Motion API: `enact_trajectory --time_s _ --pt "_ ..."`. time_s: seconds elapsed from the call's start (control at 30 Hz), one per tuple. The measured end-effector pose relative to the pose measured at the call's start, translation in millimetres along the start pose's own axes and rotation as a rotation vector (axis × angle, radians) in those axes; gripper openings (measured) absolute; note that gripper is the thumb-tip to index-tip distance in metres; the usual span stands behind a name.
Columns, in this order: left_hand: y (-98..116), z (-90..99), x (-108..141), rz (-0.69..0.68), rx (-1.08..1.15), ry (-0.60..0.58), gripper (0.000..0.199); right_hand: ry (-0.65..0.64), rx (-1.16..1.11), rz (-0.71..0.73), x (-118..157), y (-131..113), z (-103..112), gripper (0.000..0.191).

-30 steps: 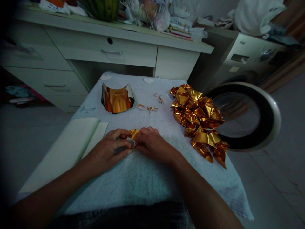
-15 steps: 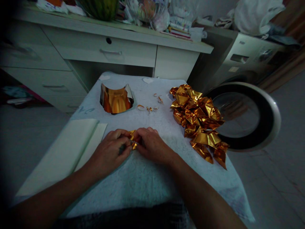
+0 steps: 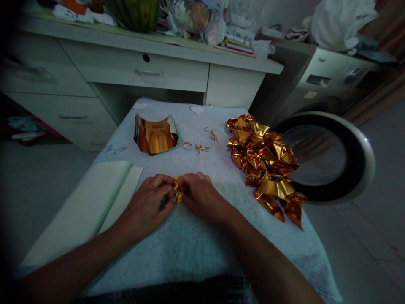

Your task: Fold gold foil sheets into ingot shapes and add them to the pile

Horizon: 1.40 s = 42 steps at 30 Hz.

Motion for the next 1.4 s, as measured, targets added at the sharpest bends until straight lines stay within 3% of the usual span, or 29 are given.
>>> enact_trajectory --time_s 0.47,0.73,0.93,1.4 --pt "0 2.5 0 0.015 0.054 -0.024 0.013 -0.023 0.019 0.034 2 -2 1 0.025" --pt "-3 2.5 2 0.011 0.088 -0.027 0.013 -0.033 -0.105 -0.015 1 -2 6 0.025" --pt "-3 3.4 1 0.017 0.086 -0.040 0.010 -0.006 0.001 -0.058 -3 -2 -1 0.009" --pt "-13 6.3 1 0.008 0.205 -0.133 0.018 0.041 0.147 -0.067 -3 -7 -12 0.021"
Point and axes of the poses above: each hand's wrist, its own x-axis away from the middle knuckle, its own z-axis out of the back of the hand, y = z × x, the point moved 3 cm from there along -x, towards the middle knuckle, and after that the axes turned 4 degrees about x, right-handed, at the moved point
